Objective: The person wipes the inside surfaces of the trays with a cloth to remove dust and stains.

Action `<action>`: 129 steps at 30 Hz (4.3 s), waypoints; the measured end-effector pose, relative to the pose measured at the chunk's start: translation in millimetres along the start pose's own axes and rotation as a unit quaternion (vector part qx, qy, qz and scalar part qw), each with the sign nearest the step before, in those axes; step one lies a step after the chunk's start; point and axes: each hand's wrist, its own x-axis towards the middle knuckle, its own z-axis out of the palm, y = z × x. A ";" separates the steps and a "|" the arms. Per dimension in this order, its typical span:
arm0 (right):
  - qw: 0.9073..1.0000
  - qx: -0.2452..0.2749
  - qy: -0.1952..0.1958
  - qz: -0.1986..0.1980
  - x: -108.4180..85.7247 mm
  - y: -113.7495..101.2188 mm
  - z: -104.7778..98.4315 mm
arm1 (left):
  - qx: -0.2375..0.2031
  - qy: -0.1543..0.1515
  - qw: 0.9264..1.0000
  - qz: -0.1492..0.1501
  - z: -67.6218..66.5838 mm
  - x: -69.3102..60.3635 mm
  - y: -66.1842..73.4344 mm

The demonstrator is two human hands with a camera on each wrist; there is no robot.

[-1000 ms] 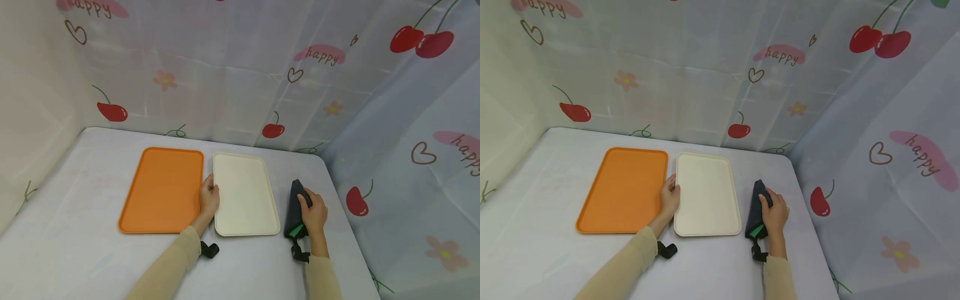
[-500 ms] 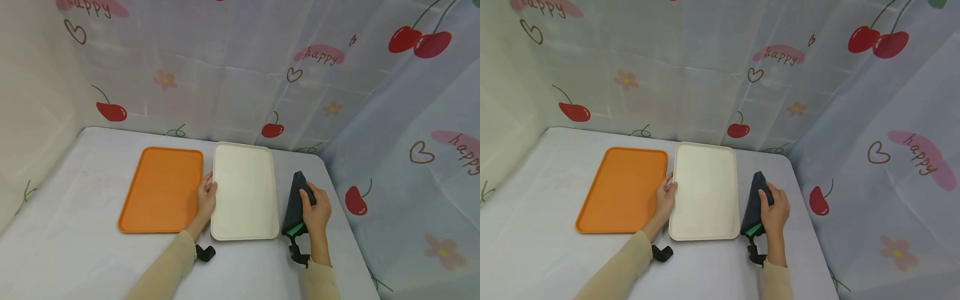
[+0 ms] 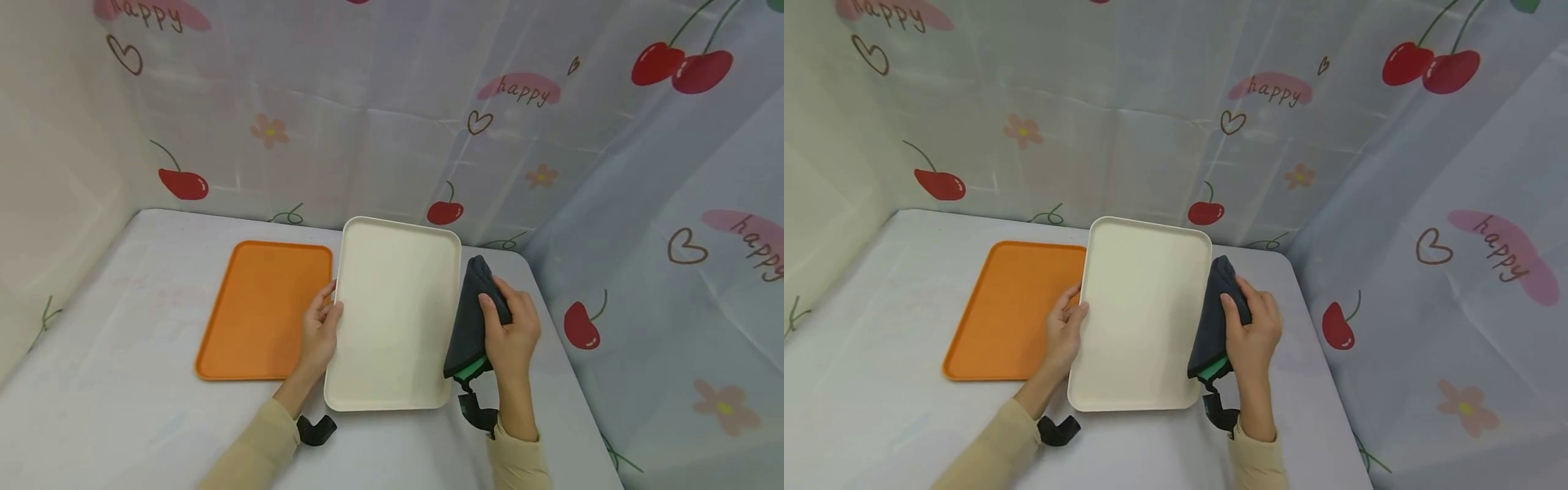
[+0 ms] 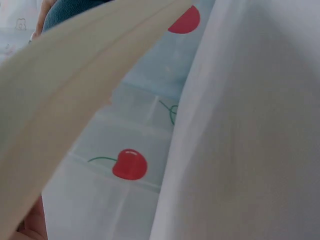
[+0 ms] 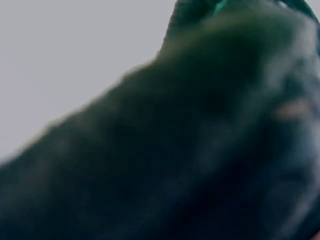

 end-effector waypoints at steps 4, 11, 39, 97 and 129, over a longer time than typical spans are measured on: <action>1.000 0.007 0.002 -0.005 5.8 -16.5 7.8 | -0.012 0.001 1.000 0.006 -5.9 -10.0 10.3; 1.000 0.006 0.000 0.017 11.5 -35.5 23.5 | -0.003 -0.015 0.999 0.040 -15.2 -24.1 27.0; 0.990 -0.020 0.002 0.142 26.3 -71.8 44.7 | -0.073 -0.077 0.987 0.117 -25.1 -30.8 44.3; 0.988 -0.013 -0.156 0.003 8.2 -140.4 109.8 | -0.076 -0.091 0.982 0.144 -15.3 -33.1 31.0; 0.991 -0.053 -0.119 0.038 15.1 -115.1 88.4 | -0.041 -0.022 0.994 0.096 -20.5 -28.4 41.8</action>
